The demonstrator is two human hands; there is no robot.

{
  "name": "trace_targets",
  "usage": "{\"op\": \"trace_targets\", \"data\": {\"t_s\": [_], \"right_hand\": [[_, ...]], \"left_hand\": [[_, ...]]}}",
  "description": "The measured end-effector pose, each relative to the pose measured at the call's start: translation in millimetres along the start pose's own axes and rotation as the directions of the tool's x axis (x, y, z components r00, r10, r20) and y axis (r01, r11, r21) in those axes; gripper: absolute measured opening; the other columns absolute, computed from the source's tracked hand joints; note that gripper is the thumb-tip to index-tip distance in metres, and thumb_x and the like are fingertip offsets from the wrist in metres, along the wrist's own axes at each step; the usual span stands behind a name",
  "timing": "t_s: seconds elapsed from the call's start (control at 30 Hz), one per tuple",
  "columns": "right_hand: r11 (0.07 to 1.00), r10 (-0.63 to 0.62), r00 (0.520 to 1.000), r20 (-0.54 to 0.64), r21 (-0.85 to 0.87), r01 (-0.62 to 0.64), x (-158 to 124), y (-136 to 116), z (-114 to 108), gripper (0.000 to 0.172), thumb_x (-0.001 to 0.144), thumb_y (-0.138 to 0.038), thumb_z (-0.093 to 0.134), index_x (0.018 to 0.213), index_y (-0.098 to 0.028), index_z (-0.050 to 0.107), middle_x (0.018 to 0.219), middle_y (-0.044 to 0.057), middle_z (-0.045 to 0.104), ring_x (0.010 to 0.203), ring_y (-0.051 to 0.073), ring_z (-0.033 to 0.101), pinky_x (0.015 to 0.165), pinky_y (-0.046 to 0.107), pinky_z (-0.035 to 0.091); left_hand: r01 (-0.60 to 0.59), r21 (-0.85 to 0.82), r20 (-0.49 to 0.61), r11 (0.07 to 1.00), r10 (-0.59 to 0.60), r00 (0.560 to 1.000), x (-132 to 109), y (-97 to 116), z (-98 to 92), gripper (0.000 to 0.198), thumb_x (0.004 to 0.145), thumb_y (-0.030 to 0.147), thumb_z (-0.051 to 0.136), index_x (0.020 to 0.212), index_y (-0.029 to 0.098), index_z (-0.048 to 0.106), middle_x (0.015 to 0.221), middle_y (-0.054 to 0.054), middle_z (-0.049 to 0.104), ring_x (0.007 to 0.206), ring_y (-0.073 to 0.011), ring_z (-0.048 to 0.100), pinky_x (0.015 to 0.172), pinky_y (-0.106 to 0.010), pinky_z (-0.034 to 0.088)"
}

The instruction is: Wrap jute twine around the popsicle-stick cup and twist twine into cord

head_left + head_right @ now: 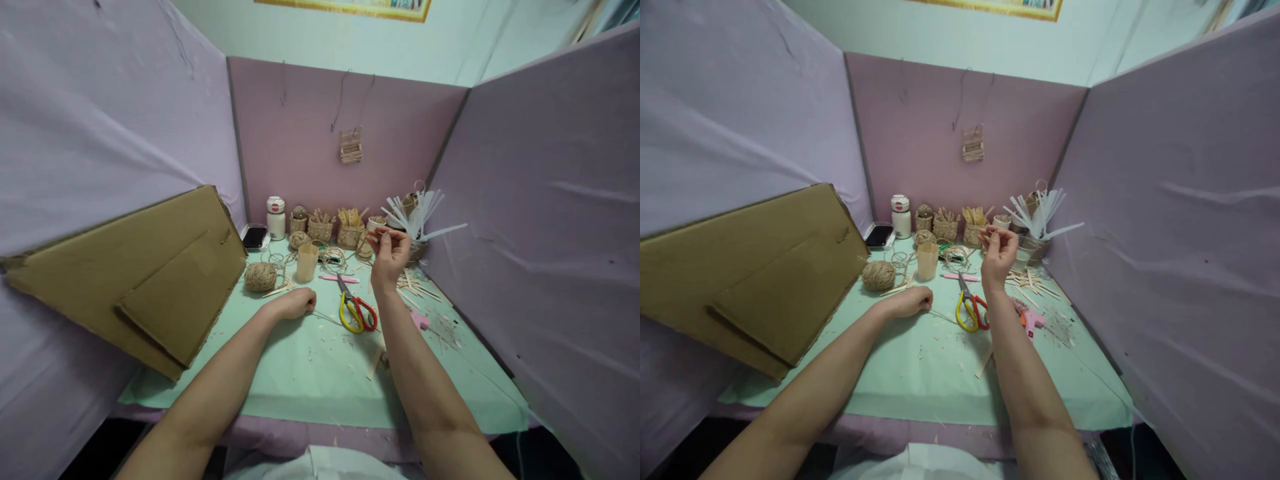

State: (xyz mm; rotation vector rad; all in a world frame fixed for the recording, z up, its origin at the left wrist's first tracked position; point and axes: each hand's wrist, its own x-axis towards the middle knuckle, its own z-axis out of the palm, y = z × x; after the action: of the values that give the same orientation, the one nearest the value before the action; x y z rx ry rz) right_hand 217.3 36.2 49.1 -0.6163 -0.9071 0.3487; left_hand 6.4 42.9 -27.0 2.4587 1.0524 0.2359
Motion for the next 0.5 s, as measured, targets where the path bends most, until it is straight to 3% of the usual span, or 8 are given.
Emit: {"op": "trace_targets", "data": {"t_s": [0.07, 0.13, 0.2, 0.27, 0.33, 0.37, 0.43, 0.5], "right_hand": [[0.976, 0.076, 0.995, 0.068, -0.208, -0.06, -4.6, 20.4, -9.2, 0.018, 0.082, -0.034, 0.048, 0.092, -0.02, 0.047, 0.101, 0.006, 0.059, 0.091, 0.016, 0.061, 0.077, 0.034, 0.053], [0.841, 0.293, 0.944, 0.152, -0.51, -0.179, -12.1, 38.2, -21.0, 0.019, 0.077, -0.032, 0.05, 0.089, -0.016, 0.053, 0.095, 0.01, 0.059, 0.087, 0.02, 0.061, 0.075, 0.038, 0.052], [0.664, 0.378, 0.909, 0.178, -0.736, -0.133, -20.5, 47.6, -30.1, 0.023, 0.071, -0.028, 0.054, 0.089, -0.014, 0.058, 0.103, 0.014, 0.057, 0.096, 0.025, 0.058, 0.085, 0.042, 0.047], [0.566, 0.367, 0.912, 0.182, -0.822, -0.064, -28.4, 46.9, -32.8, 0.027, 0.07, -0.026, 0.055, 0.094, -0.013, 0.061, 0.111, 0.017, 0.054, 0.101, 0.026, 0.056, 0.092, 0.043, 0.042], [0.586, 0.401, 0.885, 0.237, -0.809, -0.049, -36.8, 38.9, -28.5, 0.028, 0.075, -0.029, 0.052, 0.097, -0.014, 0.062, 0.11, 0.016, 0.056, 0.095, 0.025, 0.058, 0.089, 0.041, 0.043], [0.631, 0.443, 0.848, 0.291, -0.773, -0.065, -41.8, 34.0, -24.7, 0.028, 0.078, -0.031, 0.05, 0.096, -0.015, 0.063, 0.105, 0.014, 0.059, 0.091, 0.023, 0.059, 0.085, 0.04, 0.045], [0.738, 0.538, 0.717, 0.443, -0.658, -0.146, -54.4, 25.2, -16.0, 0.03, 0.081, -0.039, 0.048, 0.096, -0.018, 0.063, 0.094, 0.009, 0.064, 0.085, 0.021, 0.06, 0.078, 0.036, 0.047], [0.813, 0.551, 0.597, 0.583, -0.535, -0.228, -70.0, 20.1, -8.7, 0.03, 0.08, -0.041, 0.052, 0.099, -0.019, 0.061, 0.093, 0.006, 0.065, 0.084, 0.018, 0.06, 0.076, 0.031, 0.046]], "left_hand": [[0.01, -0.058, -0.024, 0.998, -0.011, 1.0, -2.7, 0.3, -6.3, 0.015, 0.071, 0.017, 0.047, 0.076, 0.019, 0.06, 0.076, -0.003, 0.062, 0.068, -0.0155, 0.052, 0.059, -0.025, 0.036], [-0.001, -0.134, -0.072, 0.991, -0.009, 0.997, -4.5, 0.6, -13.4, 0.015, 0.071, 0.016, 0.045, 0.076, 0.019, 0.059, 0.074, -0.002, 0.062, 0.068, -0.0151, 0.052, 0.059, -0.024, 0.036], [-0.017, -0.218, -0.144, 0.976, -0.015, 0.989, -4.6, 1.4, -19.7, 0.015, 0.071, 0.017, 0.045, 0.076, 0.018, 0.059, 0.073, -0.002, 0.062, 0.068, -0.0148, 0.053, 0.061, -0.025, 0.037], [-0.044, -0.308, -0.24, 0.95, -0.033, 0.97, -3.8, 3.6, -24.3, 0.014, 0.073, 0.019, 0.047, 0.078, 0.018, 0.06, 0.073, -0.001, 0.062, 0.069, -0.0146, 0.053, 0.064, -0.025, 0.038], [-0.098, -0.413, -0.342, 0.905, -0.054, 0.938, -3.2, 7.6, -27.6, 0.013, 0.074, 0.022, 0.05, 0.081, 0.017, 0.06, 0.073, -0.002, 0.061, 0.07, -0.0141, 0.053, 0.065, -0.025, 0.039], [-0.136, -0.473, -0.385, 0.871, -0.066, 0.921, -3.2, 10.0, -29.0, 0.012, 0.074, 0.024, 0.052, 0.081, 0.016, 0.059, 0.073, -0.001, 0.06, 0.07, -0.0136, 0.053, 0.064, -0.025, 0.039], [-0.205, -0.607, -0.429, 0.768, -0.099, 0.898, -3.7, 14.8, -31.3, 0.013, 0.074, 0.027, 0.056, 0.082, 0.016, 0.058, 0.072, 0.0, 0.059, 0.065, -0.0113, 0.051, 0.06, -0.023, 0.038], [-0.254, -0.733, -0.439, 0.631, -0.153, 0.886, -4.1, 17.9, -33.4, 0.016, 0.072, 0.029, 0.061, 0.082, 0.016, 0.057, 0.069, 0.001, 0.058, 0.056, -0.0081, 0.046, 0.053, -0.021, 0.035]]}}
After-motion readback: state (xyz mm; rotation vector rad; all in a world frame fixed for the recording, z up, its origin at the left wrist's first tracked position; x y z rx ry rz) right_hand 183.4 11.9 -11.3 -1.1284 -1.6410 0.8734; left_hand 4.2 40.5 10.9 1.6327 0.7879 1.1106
